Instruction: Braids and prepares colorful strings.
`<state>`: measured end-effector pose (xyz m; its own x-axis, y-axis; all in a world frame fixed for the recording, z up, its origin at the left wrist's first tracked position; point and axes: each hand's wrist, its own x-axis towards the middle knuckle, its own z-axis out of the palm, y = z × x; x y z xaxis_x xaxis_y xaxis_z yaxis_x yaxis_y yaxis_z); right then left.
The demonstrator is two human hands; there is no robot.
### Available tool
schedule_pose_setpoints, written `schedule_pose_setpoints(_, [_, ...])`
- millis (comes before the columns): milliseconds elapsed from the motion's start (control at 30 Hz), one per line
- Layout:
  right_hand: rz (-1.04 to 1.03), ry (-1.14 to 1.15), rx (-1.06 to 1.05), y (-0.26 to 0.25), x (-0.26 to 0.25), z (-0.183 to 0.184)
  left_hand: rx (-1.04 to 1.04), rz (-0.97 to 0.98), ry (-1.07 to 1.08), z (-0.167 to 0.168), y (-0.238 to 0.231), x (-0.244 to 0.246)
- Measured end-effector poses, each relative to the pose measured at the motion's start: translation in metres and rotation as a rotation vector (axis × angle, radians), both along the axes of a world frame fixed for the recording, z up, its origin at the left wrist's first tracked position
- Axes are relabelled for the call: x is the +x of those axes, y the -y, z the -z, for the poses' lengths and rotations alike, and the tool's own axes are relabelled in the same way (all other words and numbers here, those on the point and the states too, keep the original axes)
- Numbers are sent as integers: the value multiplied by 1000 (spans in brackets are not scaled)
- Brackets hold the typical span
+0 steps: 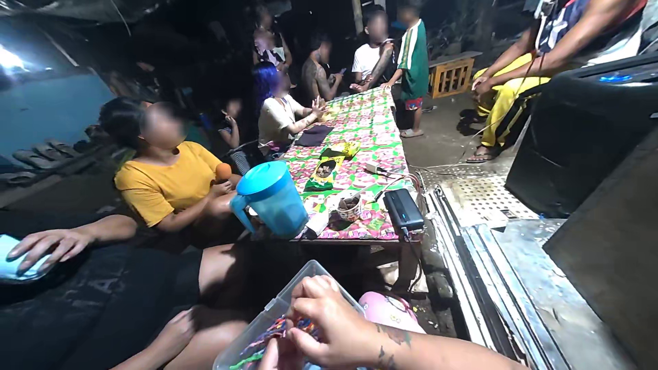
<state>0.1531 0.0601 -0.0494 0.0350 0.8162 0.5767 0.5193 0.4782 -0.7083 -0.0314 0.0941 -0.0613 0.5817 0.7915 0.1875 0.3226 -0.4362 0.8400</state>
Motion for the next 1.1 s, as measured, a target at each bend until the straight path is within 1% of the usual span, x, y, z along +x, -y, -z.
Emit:
schedule_pose_setpoints(67, [-16, -44, 65, -1, -2, 1, 26, -71, 166, 6, -2, 1])
schedule_pose_setpoints(133, [-70, -194, 40, -1, -4, -1, -14, -105, 428, 10, -4, 1])
schedule_pose_setpoints(200, [-187, -296, -97, -1, -6, -1, -121, -126, 663, 6, -4, 3])
schedule_pose_setpoints(267, [-327, -278, -268, 0, -8, 0, -209, -157, 784, 2, -1, 4])
schedule_pose_setpoints(300, [-381, -235, -313, 0, -9, 1, -224, -159, 808, 2, -1, 4])
schedule_pose_setpoints(400, [-415, -156, -293, -1, -10, 5, -197, -137, 794, 3, -2, 4])
schedule_pose_setpoints(467, [-426, -172, -319, -3, -7, 5, -189, -119, 787, 4, -3, 4])
schedule_pose_setpoints(567, [-483, -218, -413, -4, -2, 1, -170, -95, 790, 7, -3, 5])
schedule_pose_setpoints(633, [-468, -224, -400, -4, -2, 3, -160, -73, 784, 9, -4, 6])
schedule_pose_setpoints(700, [-402, -242, -318, -4, -4, 5, -160, -68, 781, 9, -3, 7])
schedule_pose_setpoints(767, [-370, -282, -272, -3, -4, 2, -120, -54, 732, 7, -2, 7])
schedule_pose_setpoints(900, [-388, -326, -331, -5, -4, 0, -112, -38, 700, 5, 1, 7])
schedule_pose_setpoints(967, [-409, -272, -333, -5, -4, 0, -92, -56, 698, 5, 4, 8])
schedule_pose_setpoints(1100, [-430, -24, -219, -3, -4, 7, -10, -117, 721, 3, 3, 7])
